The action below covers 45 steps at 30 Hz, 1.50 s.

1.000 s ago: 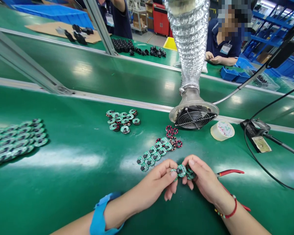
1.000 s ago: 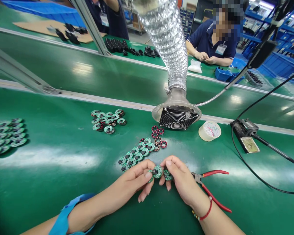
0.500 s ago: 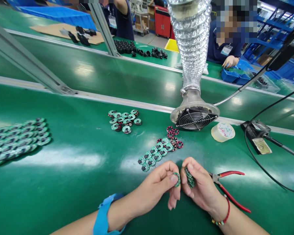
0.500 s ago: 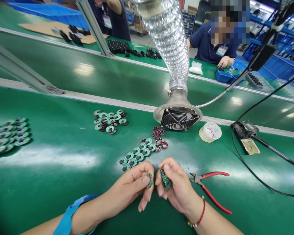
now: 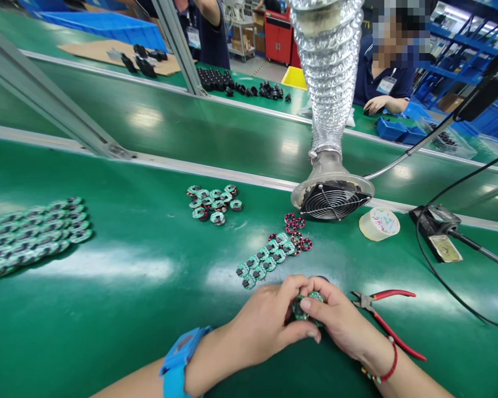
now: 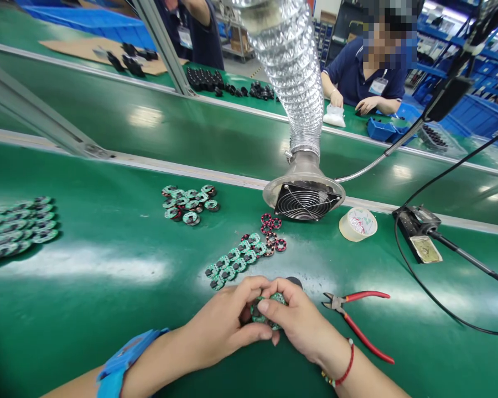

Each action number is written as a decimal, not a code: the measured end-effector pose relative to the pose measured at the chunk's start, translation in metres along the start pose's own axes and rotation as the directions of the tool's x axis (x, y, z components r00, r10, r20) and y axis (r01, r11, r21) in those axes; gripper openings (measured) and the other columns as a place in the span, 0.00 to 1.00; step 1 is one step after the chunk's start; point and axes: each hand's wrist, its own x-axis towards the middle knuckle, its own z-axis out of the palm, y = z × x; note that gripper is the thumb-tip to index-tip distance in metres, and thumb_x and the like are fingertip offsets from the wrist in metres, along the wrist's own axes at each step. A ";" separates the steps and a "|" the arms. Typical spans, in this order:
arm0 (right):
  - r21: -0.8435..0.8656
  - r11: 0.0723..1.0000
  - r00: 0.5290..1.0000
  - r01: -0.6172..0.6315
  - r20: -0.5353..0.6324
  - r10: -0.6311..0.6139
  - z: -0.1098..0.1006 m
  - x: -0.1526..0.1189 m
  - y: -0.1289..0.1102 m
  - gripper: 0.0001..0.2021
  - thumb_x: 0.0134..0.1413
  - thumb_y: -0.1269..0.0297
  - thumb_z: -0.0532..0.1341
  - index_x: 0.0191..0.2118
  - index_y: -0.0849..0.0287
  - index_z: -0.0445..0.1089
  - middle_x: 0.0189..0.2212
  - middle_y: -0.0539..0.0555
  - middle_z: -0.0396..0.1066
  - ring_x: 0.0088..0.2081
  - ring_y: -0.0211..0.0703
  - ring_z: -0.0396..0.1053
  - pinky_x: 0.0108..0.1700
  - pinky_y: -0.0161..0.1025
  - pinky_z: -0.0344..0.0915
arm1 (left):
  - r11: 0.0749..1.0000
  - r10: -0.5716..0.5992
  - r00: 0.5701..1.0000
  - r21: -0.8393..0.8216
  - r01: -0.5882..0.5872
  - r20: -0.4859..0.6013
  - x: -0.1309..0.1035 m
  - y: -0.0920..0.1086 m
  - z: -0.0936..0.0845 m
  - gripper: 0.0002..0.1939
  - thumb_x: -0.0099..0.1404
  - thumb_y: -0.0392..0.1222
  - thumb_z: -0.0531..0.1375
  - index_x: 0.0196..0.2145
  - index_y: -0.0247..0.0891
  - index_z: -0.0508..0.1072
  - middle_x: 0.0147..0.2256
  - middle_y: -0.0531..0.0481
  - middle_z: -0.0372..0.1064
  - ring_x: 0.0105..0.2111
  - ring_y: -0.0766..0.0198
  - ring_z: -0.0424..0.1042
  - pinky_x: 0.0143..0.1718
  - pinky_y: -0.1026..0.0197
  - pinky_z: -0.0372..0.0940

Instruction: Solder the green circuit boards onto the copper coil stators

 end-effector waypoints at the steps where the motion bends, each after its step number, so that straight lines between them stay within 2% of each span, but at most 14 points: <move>1: -0.029 0.999 0.999 0.028 -0.039 -0.029 -0.004 0.000 -0.004 0.23 0.48 0.44 0.67 0.33 0.56 0.60 0.23 0.45 0.66 0.21 0.32 0.63 0.21 0.29 0.57 | 1.000 0.016 0.999 0.024 -0.015 -0.030 0.000 0.000 -0.005 0.24 0.60 0.48 0.65 0.49 0.38 0.63 0.28 0.54 0.70 0.26 0.62 0.66 0.30 0.61 0.55; 3: -0.180 0.979 0.977 0.091 -0.172 -0.122 -0.017 0.002 -0.014 0.21 0.53 0.42 0.62 0.34 0.55 0.59 0.20 0.45 0.64 0.22 0.35 0.63 0.23 0.31 0.58 | 0.995 0.013 0.986 0.097 0.003 -0.164 0.000 -0.002 -0.017 0.25 0.61 0.50 0.63 0.52 0.38 0.63 0.30 0.53 0.68 0.28 0.61 0.66 0.31 0.60 0.57; 5: -0.522 0.848 0.873 0.092 -0.368 -0.321 -0.033 0.007 -0.025 0.18 0.59 0.43 0.53 0.36 0.55 0.58 0.23 0.48 0.67 0.25 0.37 0.65 0.28 0.35 0.62 | 0.973 -0.014 0.942 0.212 0.090 -0.335 0.003 -0.005 -0.033 0.20 0.65 0.50 0.58 0.50 0.37 0.65 0.32 0.50 0.67 0.31 0.59 0.67 0.34 0.59 0.59; 7: -0.634 0.773 0.809 0.030 -0.439 -0.391 -0.048 0.015 -0.036 0.17 0.60 0.45 0.51 0.38 0.55 0.59 0.28 0.50 0.68 0.29 0.40 0.67 0.32 0.37 0.62 | 0.913 -0.045 0.897 0.347 0.216 -0.440 0.007 -0.010 -0.047 0.17 0.67 0.49 0.54 0.49 0.36 0.66 0.38 0.46 0.66 0.36 0.56 0.69 0.37 0.57 0.61; 8: -0.676 0.737 0.804 -0.009 -0.443 -0.397 -0.053 0.019 -0.041 0.15 0.60 0.47 0.52 0.37 0.55 0.60 0.27 0.49 0.68 0.29 0.41 0.67 0.32 0.37 0.61 | 0.874 -0.072 0.885 0.398 0.278 -0.460 0.010 -0.012 -0.052 0.17 0.68 0.49 0.53 0.48 0.36 0.66 0.40 0.44 0.66 0.39 0.54 0.69 0.39 0.56 0.62; 11: -0.796 0.598 0.844 -0.096 -0.383 -0.375 -0.058 0.033 -0.052 0.09 0.59 0.55 0.57 0.32 0.55 0.64 0.25 0.49 0.69 0.28 0.41 0.66 0.33 0.37 0.58 | 0.781 -0.165 0.890 0.495 0.381 -0.426 0.015 -0.018 -0.059 0.15 0.69 0.45 0.52 0.48 0.35 0.67 0.44 0.42 0.64 0.43 0.52 0.70 0.43 0.54 0.64; 15: -0.893 0.411 0.870 -0.181 -0.340 -0.356 -0.050 0.047 -0.062 0.05 0.55 0.64 0.62 0.32 0.55 0.65 0.23 0.48 0.69 0.27 0.42 0.65 0.32 0.37 0.52 | 0.737 -0.221 0.907 0.547 0.397 -0.359 0.016 -0.021 -0.058 0.16 0.71 0.46 0.50 0.49 0.35 0.67 0.46 0.42 0.63 0.44 0.51 0.71 0.47 0.52 0.65; 19: -0.919 0.289 0.856 -0.267 -0.364 -0.368 -0.052 0.051 -0.069 0.06 0.58 0.62 0.62 0.36 0.57 0.65 0.25 0.52 0.70 0.29 0.45 0.67 0.33 0.38 0.52 | 0.727 -0.249 0.908 0.555 0.405 -0.337 0.016 -0.020 -0.057 0.17 0.71 0.47 0.50 0.50 0.34 0.67 0.47 0.41 0.63 0.46 0.50 0.70 0.48 0.51 0.65; 28: -0.907 0.260 0.877 -0.332 -0.398 -0.269 -0.063 0.047 -0.075 0.08 0.66 0.60 0.52 0.37 0.56 0.61 0.23 0.49 0.70 0.20 0.37 0.68 0.28 0.35 0.58 | 0.751 -0.269 0.910 0.523 0.403 -0.315 0.018 -0.018 -0.058 0.19 0.71 0.48 0.51 0.52 0.33 0.66 0.48 0.41 0.63 0.47 0.49 0.70 0.48 0.50 0.65; 32: -0.898 0.271 0.905 -0.347 -0.396 -0.155 -0.064 0.047 -0.078 0.09 0.65 0.57 0.54 0.38 0.57 0.60 0.22 0.48 0.71 0.17 0.36 0.67 0.24 0.33 0.58 | 0.749 -0.277 0.909 0.523 0.407 -0.311 0.019 -0.016 -0.059 0.19 0.71 0.49 0.51 0.52 0.34 0.66 0.48 0.41 0.63 0.46 0.50 0.71 0.48 0.50 0.65; 36: -0.885 0.231 0.893 -0.405 -0.437 -0.105 -0.062 0.047 -0.085 0.16 0.62 0.51 0.57 0.42 0.60 0.60 0.22 0.52 0.72 0.16 0.40 0.68 0.23 0.35 0.59 | 0.745 -0.286 0.907 0.524 0.413 -0.309 0.018 -0.015 -0.060 0.18 0.71 0.48 0.51 0.51 0.34 0.66 0.48 0.41 0.63 0.45 0.50 0.71 0.47 0.51 0.65; 40: -0.875 0.173 0.876 -0.452 -0.472 -0.097 -0.062 0.046 -0.094 0.19 0.65 0.51 0.52 0.42 0.65 0.64 0.23 0.56 0.73 0.15 0.41 0.67 0.27 0.40 0.62 | 0.745 -0.276 0.909 0.527 0.408 -0.313 0.018 -0.015 -0.060 0.18 0.71 0.49 0.50 0.51 0.34 0.66 0.47 0.42 0.63 0.44 0.51 0.71 0.46 0.52 0.65; 42: -0.877 0.155 0.873 -0.455 -0.474 -0.118 -0.065 0.045 -0.095 0.16 0.66 0.55 0.54 0.42 0.67 0.66 0.26 0.58 0.74 0.19 0.41 0.69 0.32 0.43 0.66 | 0.745 -0.276 0.908 0.528 0.409 -0.314 0.017 -0.016 -0.060 0.18 0.70 0.49 0.50 0.51 0.35 0.67 0.47 0.42 0.63 0.43 0.51 0.71 0.45 0.52 0.65; 45: -0.879 0.175 0.870 -0.444 -0.470 -0.151 -0.076 0.043 -0.092 0.14 0.64 0.58 0.58 0.47 0.65 0.69 0.40 0.59 0.74 0.36 0.43 0.74 0.42 0.45 0.71 | 0.747 -0.272 0.908 0.525 0.409 -0.320 0.017 -0.016 -0.060 0.19 0.70 0.49 0.50 0.51 0.34 0.67 0.47 0.41 0.63 0.43 0.52 0.72 0.44 0.52 0.66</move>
